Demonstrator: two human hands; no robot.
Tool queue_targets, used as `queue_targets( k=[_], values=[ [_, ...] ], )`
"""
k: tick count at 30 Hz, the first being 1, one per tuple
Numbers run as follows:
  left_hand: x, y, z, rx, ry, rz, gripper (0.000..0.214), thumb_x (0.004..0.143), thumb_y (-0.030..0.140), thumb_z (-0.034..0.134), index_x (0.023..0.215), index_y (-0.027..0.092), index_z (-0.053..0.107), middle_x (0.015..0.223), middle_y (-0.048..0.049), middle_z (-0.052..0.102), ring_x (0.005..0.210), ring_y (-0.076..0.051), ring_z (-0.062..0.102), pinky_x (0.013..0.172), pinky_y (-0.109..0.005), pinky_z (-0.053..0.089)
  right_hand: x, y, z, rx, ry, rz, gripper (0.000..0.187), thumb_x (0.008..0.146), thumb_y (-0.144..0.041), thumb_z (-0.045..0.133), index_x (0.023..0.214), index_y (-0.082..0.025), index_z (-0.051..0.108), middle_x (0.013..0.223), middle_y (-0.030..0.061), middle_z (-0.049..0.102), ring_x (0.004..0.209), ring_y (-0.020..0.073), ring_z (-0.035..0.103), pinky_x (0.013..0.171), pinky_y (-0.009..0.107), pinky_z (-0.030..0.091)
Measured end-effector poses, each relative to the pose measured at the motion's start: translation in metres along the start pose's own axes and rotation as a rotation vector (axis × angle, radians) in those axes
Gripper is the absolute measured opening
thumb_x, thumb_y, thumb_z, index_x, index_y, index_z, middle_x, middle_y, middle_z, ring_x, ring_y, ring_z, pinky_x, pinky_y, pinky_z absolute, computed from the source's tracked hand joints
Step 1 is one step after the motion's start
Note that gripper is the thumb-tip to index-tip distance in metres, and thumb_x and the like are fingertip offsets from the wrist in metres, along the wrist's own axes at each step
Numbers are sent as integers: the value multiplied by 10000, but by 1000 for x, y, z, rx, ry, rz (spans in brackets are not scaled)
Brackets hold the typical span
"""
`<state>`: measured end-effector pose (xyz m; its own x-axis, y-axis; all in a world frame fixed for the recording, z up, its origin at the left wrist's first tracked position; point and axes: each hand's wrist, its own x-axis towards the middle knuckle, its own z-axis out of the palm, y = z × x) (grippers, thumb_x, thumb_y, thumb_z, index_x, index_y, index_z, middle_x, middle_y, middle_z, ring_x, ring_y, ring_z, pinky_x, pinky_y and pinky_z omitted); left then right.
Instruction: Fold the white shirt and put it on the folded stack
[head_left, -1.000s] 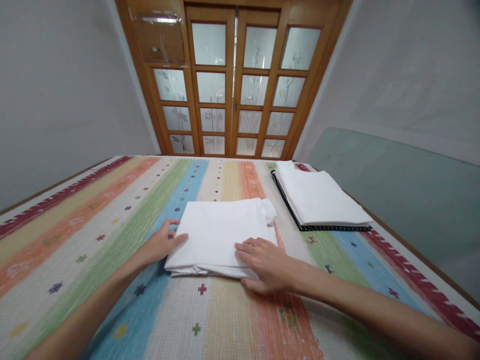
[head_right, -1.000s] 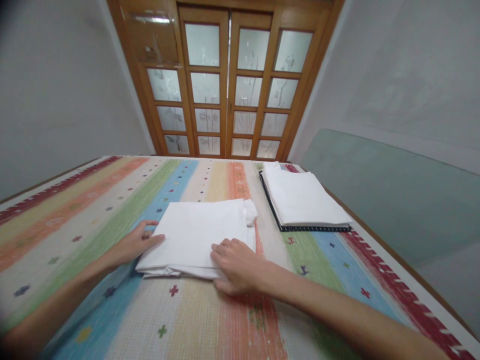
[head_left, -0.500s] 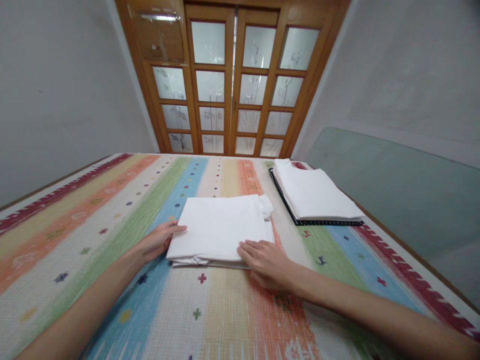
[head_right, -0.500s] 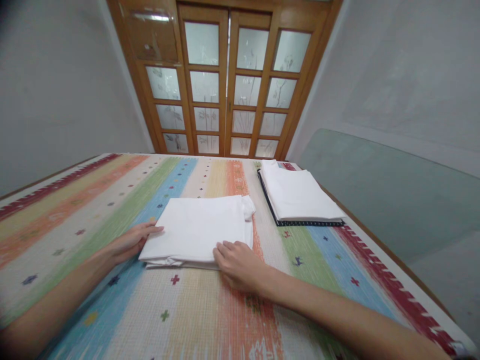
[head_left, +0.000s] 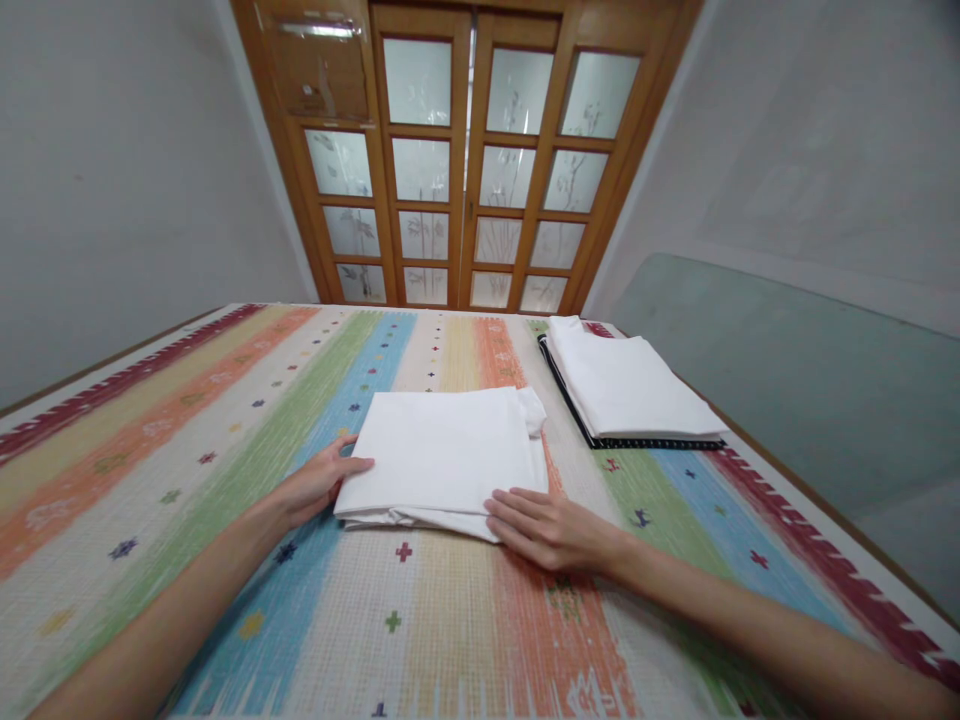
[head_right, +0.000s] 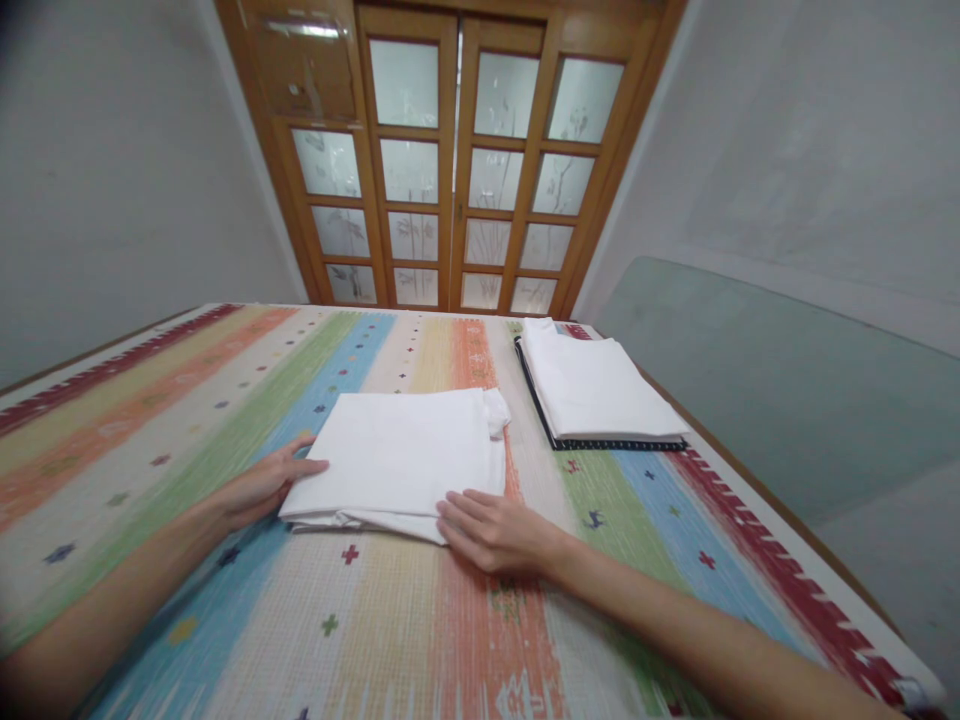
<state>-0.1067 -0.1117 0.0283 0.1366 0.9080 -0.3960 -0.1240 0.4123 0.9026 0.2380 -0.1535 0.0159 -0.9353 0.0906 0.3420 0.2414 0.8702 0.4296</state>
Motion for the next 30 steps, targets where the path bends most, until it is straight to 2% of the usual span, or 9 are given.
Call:
queue_targets(
  k=[4,8,13,21,26,30],
  values=[
    [3,-2,-1,14,47,-25,655,683,118,752,1264,143,449,1008,-119,729,748,-195,712,658,-261,567,-17,-4,4,75,-2,54,279,969,-128,428,1152,-76,631,1197,155,676,1154,235,620,951,389,550],
    [3,-1,1,37,55,-26,638,666,132,769,1233,138,476,1038,-129,724,767,-201,713,657,-259,566,-26,5,4,119,46,73,295,966,-107,418,1173,-75,625,1206,152,675,1202,237,590,977,394,544],
    [-1,-4,0,70,-3,27,746,618,183,828,1266,144,462,1147,-149,689,853,-226,710,693,-281,569,-30,17,1,161,109,126,340,961,-92,416,1249,-135,591,1190,100,692,1202,203,592,998,387,536],
    [1,-8,-3,86,-23,41,755,628,219,834,1272,140,448,1168,-161,682,836,-218,710,694,-281,566,-32,9,4,66,70,188,337,961,-88,389,1223,-88,601,1149,142,701,1147,220,628,947,384,564],
    [2,-8,-3,97,-23,28,744,626,233,838,1256,141,453,1106,-148,707,803,-212,712,672,-271,560,-32,21,8,60,103,152,337,965,-92,376,1220,-83,596,1140,141,700,1169,224,610,950,403,558],
    [0,-8,-4,99,-14,27,725,616,226,842,1231,141,468,1082,-149,713,790,-214,714,661,-269,559,-29,35,8,108,32,158,308,966,-96,392,1181,-113,612,1147,118,695,1228,229,563,975,439,528]
  ],
)
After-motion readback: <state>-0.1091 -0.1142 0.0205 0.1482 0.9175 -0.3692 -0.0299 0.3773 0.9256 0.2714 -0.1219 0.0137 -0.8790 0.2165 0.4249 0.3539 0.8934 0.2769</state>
